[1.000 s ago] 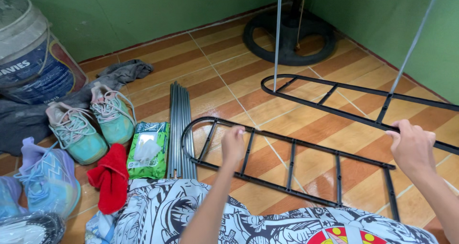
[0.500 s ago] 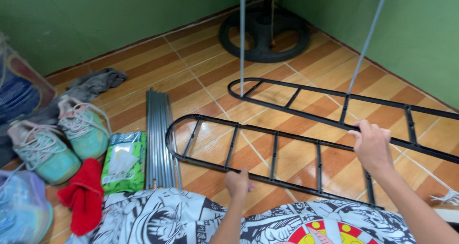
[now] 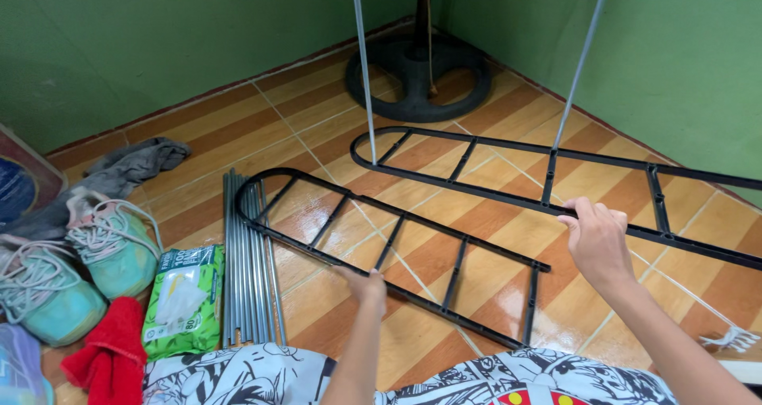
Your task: The person assembles a metal rack by inserting vertical metal rods into the holes of two ladder-like frames and connecting them. The person handles the frames and rods by hand, aligning and securing the components to form a standing structure.
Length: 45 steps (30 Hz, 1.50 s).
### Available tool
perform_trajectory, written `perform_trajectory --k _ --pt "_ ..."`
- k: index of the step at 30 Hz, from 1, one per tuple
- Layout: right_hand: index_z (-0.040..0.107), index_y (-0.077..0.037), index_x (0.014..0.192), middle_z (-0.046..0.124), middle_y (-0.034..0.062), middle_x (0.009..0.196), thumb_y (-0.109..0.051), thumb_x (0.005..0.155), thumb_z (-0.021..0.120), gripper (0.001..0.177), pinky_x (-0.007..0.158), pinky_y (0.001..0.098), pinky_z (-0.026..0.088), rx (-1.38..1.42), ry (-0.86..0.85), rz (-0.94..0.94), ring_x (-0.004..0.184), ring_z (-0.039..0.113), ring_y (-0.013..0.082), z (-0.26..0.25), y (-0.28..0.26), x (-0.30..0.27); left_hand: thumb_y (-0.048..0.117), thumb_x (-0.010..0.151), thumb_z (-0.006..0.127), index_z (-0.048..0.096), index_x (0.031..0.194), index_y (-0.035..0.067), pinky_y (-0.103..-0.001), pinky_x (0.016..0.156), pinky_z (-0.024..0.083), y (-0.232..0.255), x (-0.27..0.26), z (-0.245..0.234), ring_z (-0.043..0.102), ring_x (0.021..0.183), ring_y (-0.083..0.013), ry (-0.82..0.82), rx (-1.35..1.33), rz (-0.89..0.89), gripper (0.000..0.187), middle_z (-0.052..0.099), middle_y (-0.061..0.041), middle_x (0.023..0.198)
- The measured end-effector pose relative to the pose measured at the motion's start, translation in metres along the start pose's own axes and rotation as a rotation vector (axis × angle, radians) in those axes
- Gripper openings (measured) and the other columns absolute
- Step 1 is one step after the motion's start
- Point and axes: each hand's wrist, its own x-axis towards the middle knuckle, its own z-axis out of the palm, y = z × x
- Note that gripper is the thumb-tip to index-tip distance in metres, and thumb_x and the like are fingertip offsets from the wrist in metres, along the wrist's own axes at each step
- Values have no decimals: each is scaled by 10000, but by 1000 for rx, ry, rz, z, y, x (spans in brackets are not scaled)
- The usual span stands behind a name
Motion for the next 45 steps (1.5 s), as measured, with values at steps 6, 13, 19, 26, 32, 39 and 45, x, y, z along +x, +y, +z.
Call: perform_trajectory --k 6,13,19,26,32,39,45 --pt "624 -59 1099 667 120 922 -174 991 677 166 912 436 391 49 24 -7 931 625 322 -4 -13 21 -120 891 626 143 1621 176 -282 850 569 30 51 24 651 1080 -117 -243 -285 229 924 544 -23 1384" --pt "623 -58 1109 667 119 920 -167 979 688 181 910 434 384 102 78 -10 921 620 326 -16 -44 40 83 988 523 353 1626 188 -426 649 543 67 100 -28 606 749 -242 -219 -82 -21 668 621 -194 1050" --pt "622 -50 1110 684 133 969 -143 991 687 164 912 429 386 191 117 -34 946 622 331 -13 -89 67 543 854 757 287 1566 60 -507 1171 374 45 -74 -7 388 1454 -396 -79 658 -17 980 377 -230 1572" --pt "617 -29 1083 692 136 940 -108 999 680 131 879 420 402 288 94 -64 881 637 321 -27 -117 84 554 784 808 158 1577 -14 -398 1032 387 93 -243 26 459 1267 -263 -105 938 77 1172 447 -125 1415" --pt "625 -9 1071 696 134 912 -114 995 692 146 854 422 415 290 110 -111 832 634 306 -40 -117 92 224 887 697 214 1603 102 -438 892 542 92 -182 11 659 1055 -321 -136 743 107 873 498 -125 1301" --pt "614 20 1052 684 135 818 -87 1005 690 140 652 358 477 436 115 -39 649 626 242 -66 -131 109 127 864 712 550 1406 145 -460 913 539 66 -111 -88 651 1070 -360 -78 750 412 566 581 -140 1217" --pt "622 -7 1070 666 75 772 -111 1014 647 120 590 289 439 650 -16 194 638 549 133 -89 -168 115 274 793 821 523 1399 96 -458 899 520 65 -121 -118 568 1157 -375 -71 695 500 699 555 -171 1245"
